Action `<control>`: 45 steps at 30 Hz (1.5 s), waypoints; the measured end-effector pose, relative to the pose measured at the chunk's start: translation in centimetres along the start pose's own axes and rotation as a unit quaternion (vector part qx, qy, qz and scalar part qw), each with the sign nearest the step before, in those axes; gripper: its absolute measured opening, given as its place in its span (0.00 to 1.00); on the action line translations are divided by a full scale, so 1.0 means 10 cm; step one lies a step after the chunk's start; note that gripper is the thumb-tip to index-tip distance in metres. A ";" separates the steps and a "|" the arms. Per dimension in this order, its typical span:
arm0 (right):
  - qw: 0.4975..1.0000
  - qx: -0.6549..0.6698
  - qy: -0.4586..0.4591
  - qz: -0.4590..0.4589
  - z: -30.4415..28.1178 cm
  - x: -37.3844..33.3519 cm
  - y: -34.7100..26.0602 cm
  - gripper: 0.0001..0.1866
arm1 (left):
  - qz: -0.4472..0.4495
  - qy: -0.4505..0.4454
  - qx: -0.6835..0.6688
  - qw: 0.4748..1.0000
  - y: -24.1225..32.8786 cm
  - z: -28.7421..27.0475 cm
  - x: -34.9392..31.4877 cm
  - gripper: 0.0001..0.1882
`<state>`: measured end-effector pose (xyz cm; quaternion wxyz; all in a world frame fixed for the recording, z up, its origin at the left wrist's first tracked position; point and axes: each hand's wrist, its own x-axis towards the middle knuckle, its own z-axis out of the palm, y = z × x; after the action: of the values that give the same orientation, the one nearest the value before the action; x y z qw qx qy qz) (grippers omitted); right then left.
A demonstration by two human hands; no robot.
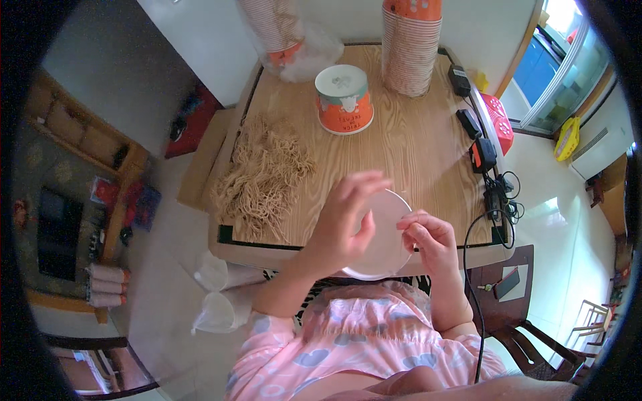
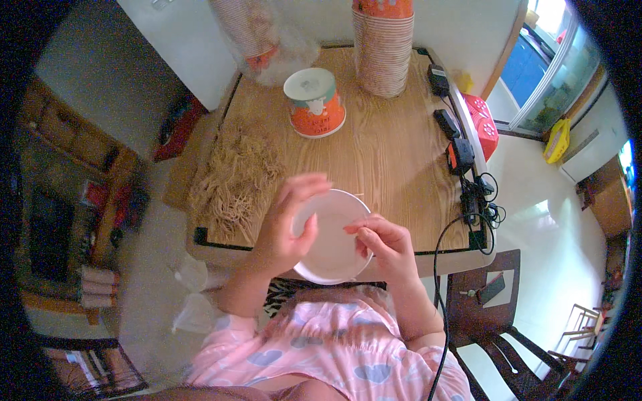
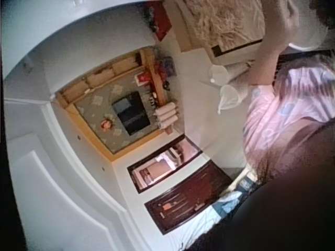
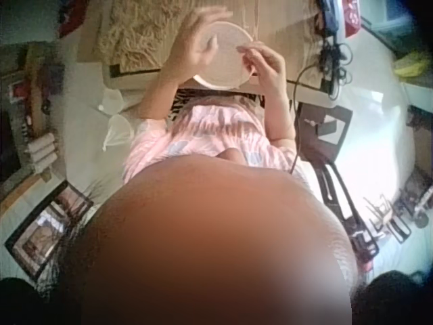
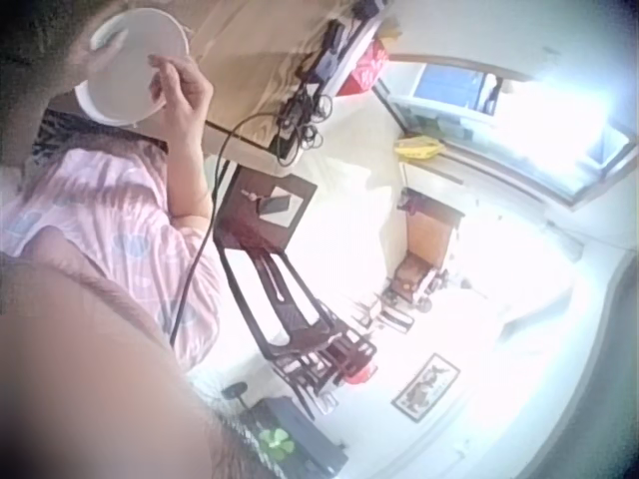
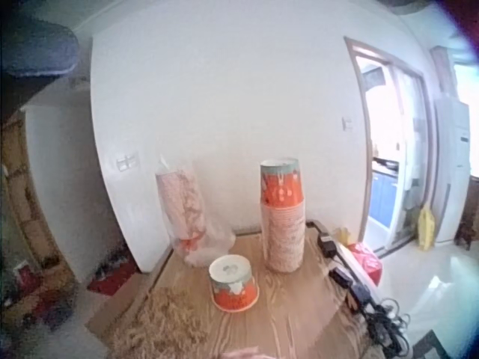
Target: The recorder is placing shredded raffia paper into large decorative paper bowls on a workspace.
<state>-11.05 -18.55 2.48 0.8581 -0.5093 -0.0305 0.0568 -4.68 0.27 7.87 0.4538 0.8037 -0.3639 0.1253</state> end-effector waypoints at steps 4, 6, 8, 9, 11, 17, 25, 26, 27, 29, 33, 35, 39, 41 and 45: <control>0.979 -0.165 0.023 -0.115 0.13 0.02 0.05 0.08 | -0.098 -0.112 -0.050 0.988 0.05 0.18 -0.36 0.14; 0.967 -0.226 0.006 -0.113 0.16 0.01 0.06 0.08 | -0.100 -0.105 -0.070 0.987 0.03 0.28 -0.40 0.13; 0.968 -0.220 0.011 -0.121 0.22 0.01 0.05 0.07 | -0.105 -0.056 -0.112 0.986 -0.03 0.34 -0.47 0.15; 0.968 -0.213 0.021 -0.132 0.24 0.02 0.04 0.07 | -0.105 -0.056 -0.113 0.986 -0.02 0.33 -0.45 0.15; 0.969 -0.215 0.018 -0.122 0.23 0.03 0.03 0.07 | -0.167 -0.055 -0.147 0.973 0.04 0.28 -0.41 0.12; 0.959 -0.243 0.014 -0.147 0.27 0.03 0.04 0.07 | -0.129 -0.018 -0.149 0.980 -0.04 0.31 -0.47 0.10; 0.966 -0.223 0.007 -0.134 0.24 0.07 -0.07 0.08 | -0.101 0.030 -0.140 0.984 -0.01 0.24 -0.46 0.10; 0.970 -0.205 -0.010 -0.134 0.28 0.07 -0.03 0.08 | -0.103 0.036 -0.157 0.981 0.03 0.23 -0.42 0.09; 0.973 -0.186 -0.029 -0.135 0.32 0.07 0.01 0.08 | -0.102 0.037 -0.157 0.982 0.03 0.24 -0.42 0.09; 0.977 -0.158 -0.042 -0.136 0.32 0.06 0.00 0.08 | -0.124 0.014 -0.179 0.976 -0.01 0.28 -0.45 0.08; 0.977 -0.169 -0.006 -0.132 0.21 0.08 0.01 0.08 | -0.108 -0.031 -0.170 0.979 -0.11 0.29 -0.61 0.09; 0.982 -0.151 0.005 -0.113 0.20 0.07 0.00 0.09 | -0.128 0.016 -0.185 0.974 -0.13 0.29 -0.64 0.09; 0.981 -0.153 -0.037 -0.118 0.32 0.07 0.02 0.09 | -0.138 0.024 -0.208 0.968 0.05 0.21 -0.42 0.08; 0.980 -0.156 -0.036 -0.120 0.32 0.06 0.02 0.09 | -0.139 0.002 -0.212 0.967 -0.04 0.27 -0.48 0.09; 0.978 -0.168 -0.020 -0.123 0.23 0.07 0.07 0.09 | -0.090 -0.035 -0.171 0.980 -0.11 0.29 -0.59 0.13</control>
<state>-10.66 -16.14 3.00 0.7602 -0.6370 -0.1194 -0.0445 -8.43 1.05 2.37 0.5811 0.7476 -0.3215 -0.0087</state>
